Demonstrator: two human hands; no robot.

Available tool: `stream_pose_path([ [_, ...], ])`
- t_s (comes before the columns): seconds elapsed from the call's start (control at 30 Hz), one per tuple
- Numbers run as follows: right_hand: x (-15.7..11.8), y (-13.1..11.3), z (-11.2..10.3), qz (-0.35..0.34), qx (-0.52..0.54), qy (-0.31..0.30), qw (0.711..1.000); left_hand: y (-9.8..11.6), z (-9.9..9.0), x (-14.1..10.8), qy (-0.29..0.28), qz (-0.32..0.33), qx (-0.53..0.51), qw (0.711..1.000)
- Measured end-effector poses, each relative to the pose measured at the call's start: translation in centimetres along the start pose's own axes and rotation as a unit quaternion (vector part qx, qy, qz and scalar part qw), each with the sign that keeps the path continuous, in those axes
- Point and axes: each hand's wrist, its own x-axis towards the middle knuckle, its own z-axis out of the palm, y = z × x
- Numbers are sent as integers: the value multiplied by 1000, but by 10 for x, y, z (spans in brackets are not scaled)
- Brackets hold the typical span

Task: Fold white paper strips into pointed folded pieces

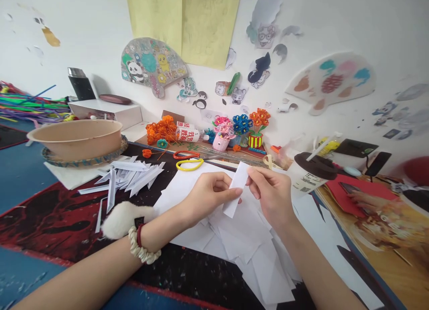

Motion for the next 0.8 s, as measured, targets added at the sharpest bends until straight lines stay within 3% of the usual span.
stream_pose_path([
  [0.27, 3, -2, -1, 71, -15, -107, 992, -3, -2, 2, 31, 20, 14, 999],
  [0.5, 0, -3, -3, 52, -26, -109, 992, -1, -2, 1, 1, -18, 38, 999],
  [0.8, 2, -6, -4, 32, -47, -122, 991, -1, -2, 0, 23, -23, 38, 999],
])
